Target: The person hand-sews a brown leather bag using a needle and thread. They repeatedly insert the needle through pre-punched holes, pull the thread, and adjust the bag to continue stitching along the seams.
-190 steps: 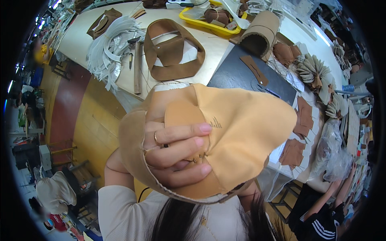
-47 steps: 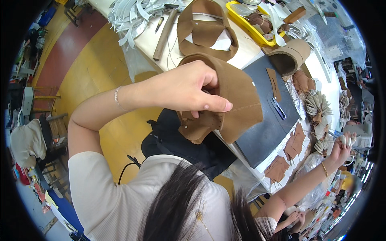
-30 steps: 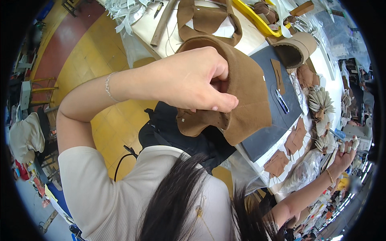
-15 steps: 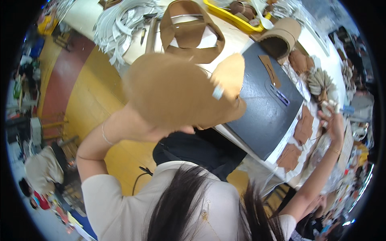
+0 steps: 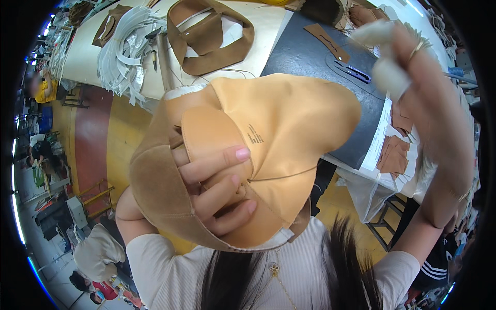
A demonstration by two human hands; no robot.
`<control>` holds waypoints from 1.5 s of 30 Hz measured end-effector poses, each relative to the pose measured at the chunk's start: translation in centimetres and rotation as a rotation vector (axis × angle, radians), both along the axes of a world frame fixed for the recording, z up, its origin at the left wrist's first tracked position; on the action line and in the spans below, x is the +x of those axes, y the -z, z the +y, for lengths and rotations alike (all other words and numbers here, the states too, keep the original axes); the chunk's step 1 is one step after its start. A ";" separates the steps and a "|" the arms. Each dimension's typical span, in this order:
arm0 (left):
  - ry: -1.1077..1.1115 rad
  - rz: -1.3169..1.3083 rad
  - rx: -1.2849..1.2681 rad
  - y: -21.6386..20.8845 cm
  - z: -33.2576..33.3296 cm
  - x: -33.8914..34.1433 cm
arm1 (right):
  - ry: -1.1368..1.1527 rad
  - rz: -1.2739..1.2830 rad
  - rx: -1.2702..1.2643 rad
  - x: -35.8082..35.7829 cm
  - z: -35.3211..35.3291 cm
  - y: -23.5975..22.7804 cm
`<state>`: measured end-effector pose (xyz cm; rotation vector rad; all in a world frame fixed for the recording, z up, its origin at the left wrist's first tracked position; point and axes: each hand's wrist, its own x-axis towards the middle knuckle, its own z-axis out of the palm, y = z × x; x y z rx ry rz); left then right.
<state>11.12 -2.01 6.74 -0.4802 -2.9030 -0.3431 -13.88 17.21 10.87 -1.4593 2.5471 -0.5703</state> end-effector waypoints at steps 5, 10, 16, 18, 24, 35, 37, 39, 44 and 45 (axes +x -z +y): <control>0.079 0.072 0.009 0.5 0.1 0.5 | 0.114 -0.640 0.009 6.9 -2.8 -1.4; 0.043 0.120 0.161 1.6 0.4 0.0 | -0.302 -0.552 -0.135 6.3 -1.6 0.0; 0.041 0.085 0.228 1.8 0.5 -0.2 | -0.643 -0.204 -0.345 5.4 -0.8 2.3; -0.036 -0.013 0.265 1.3 0.9 0.2 | -0.614 -0.211 -0.366 5.6 -0.9 2.1; 0.129 0.141 0.166 1.6 0.3 0.0 | -0.468 -0.350 -0.376 6.4 -1.5 1.6; 0.223 0.212 0.130 1.8 0.2 -0.6 | -0.373 -0.392 -0.246 6.8 -1.5 0.8; 0.200 0.120 0.162 1.4 0.2 -0.7 | -0.253 -0.491 -0.269 7.3 -1.7 1.1; 0.212 0.142 0.185 1.1 0.1 -0.9 | -0.259 -0.488 -0.214 7.4 -1.7 0.9; 0.066 0.082 0.286 0.7 0.5 -1.6 | -0.526 -0.411 -0.212 5.8 -2.0 1.3; -0.026 0.014 0.308 0.5 0.5 -1.6 | -0.593 -0.421 -0.275 5.5 -2.3 1.9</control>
